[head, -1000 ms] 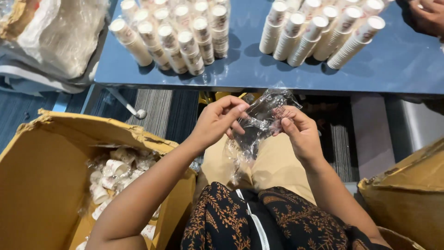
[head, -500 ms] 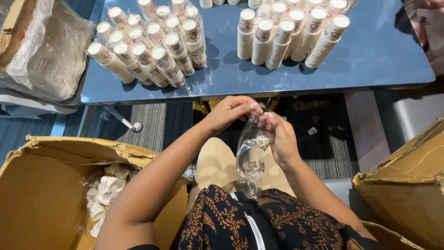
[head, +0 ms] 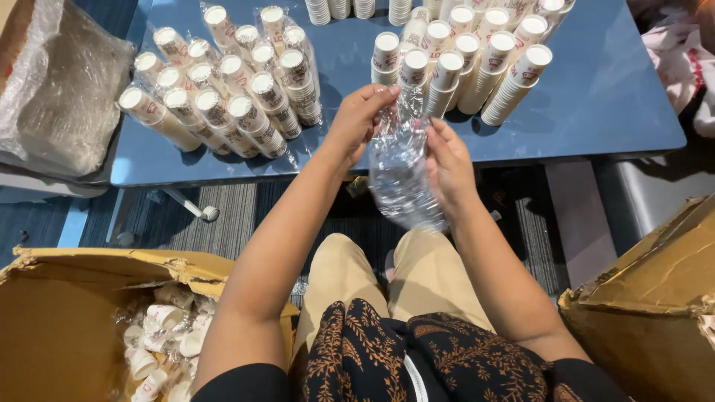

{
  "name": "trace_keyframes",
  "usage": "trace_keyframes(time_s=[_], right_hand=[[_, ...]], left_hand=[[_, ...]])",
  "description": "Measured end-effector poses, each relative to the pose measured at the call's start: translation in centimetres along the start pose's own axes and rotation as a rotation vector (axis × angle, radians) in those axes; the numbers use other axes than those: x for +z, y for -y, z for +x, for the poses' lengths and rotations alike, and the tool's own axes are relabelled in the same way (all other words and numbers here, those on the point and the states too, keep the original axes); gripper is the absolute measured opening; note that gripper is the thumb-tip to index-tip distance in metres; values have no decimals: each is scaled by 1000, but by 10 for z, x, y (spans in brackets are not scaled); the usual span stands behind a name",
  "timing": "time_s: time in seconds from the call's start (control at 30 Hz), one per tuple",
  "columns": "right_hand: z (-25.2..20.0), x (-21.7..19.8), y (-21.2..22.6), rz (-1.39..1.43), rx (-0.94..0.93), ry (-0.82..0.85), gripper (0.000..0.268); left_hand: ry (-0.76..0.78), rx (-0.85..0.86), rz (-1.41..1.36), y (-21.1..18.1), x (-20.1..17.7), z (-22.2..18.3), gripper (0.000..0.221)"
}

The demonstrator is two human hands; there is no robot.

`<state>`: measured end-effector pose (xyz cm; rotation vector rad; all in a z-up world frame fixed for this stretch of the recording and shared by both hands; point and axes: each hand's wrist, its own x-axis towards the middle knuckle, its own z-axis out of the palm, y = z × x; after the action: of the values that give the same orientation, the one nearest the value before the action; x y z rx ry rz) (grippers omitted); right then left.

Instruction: The person picks up stacks of paper cups from a table, places them into clear plastic bags, and then puts the filled bags into large cardboard boxes. They also reach into boxes on the floor to sort or add individual paper cups.

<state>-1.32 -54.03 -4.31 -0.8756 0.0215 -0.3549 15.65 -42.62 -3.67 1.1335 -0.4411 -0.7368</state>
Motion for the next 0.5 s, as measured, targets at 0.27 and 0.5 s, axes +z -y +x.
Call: trace_keyframes(time_s=[0.27,0.5], right_hand=[[97,16,-50,283,-135,-79,42],[133,11,-100,170,-196,-412,27]], left_hand=[[-55,232,339,-52,-20,94,26],[74,16,445,-63,-35,146,28]])
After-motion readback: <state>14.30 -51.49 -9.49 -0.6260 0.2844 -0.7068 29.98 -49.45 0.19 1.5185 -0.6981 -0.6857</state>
